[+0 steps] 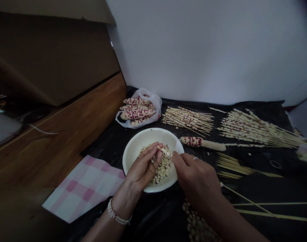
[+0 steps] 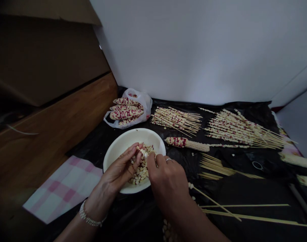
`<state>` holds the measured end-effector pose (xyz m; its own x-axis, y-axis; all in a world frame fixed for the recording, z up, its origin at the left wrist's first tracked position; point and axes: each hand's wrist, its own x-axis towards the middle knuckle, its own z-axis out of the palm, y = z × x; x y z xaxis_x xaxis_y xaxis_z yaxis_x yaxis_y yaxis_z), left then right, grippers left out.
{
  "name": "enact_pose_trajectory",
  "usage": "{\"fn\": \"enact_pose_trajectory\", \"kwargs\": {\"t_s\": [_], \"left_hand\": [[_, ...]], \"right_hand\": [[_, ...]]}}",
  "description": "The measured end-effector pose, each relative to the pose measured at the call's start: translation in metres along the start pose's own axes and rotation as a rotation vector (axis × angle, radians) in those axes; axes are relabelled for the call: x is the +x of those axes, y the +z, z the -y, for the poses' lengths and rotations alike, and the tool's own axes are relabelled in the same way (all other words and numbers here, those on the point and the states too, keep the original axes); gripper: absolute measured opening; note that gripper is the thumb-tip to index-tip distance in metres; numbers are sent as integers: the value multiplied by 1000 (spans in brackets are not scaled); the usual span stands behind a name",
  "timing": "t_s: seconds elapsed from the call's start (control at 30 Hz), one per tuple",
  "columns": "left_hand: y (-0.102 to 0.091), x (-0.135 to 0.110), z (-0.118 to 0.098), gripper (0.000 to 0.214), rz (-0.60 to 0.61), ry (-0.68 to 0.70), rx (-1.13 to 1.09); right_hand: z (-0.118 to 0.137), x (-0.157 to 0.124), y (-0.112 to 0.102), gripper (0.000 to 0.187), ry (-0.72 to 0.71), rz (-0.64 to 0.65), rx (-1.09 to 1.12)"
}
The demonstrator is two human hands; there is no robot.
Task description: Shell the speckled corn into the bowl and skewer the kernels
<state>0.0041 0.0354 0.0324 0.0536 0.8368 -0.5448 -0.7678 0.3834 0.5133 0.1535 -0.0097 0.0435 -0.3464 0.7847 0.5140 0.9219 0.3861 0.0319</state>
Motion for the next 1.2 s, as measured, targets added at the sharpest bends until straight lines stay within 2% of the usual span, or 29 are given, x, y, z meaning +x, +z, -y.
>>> {"fn": "enact_pose_trajectory", "kwargs": {"t_s": [0.4, 0.57, 0.7, 1.0, 1.2], "left_hand": [[-3, 0, 1, 18, 15, 28, 35], [0, -2, 0, 18, 1, 18, 29], [3, -4, 0, 15, -34, -23, 5], [-5, 1, 1, 24, 27, -32, 37], [-1, -2, 1, 22, -6, -34, -2]], "right_hand": [[4, 0, -9, 26, -21, -46, -5], [6, 2, -12, 28, -11, -28, 10], [6, 3, -12, 27, -11, -19, 23], [6, 2, -11, 23, -9, -2, -28], [6, 1, -10, 26, -20, -26, -22]]}}
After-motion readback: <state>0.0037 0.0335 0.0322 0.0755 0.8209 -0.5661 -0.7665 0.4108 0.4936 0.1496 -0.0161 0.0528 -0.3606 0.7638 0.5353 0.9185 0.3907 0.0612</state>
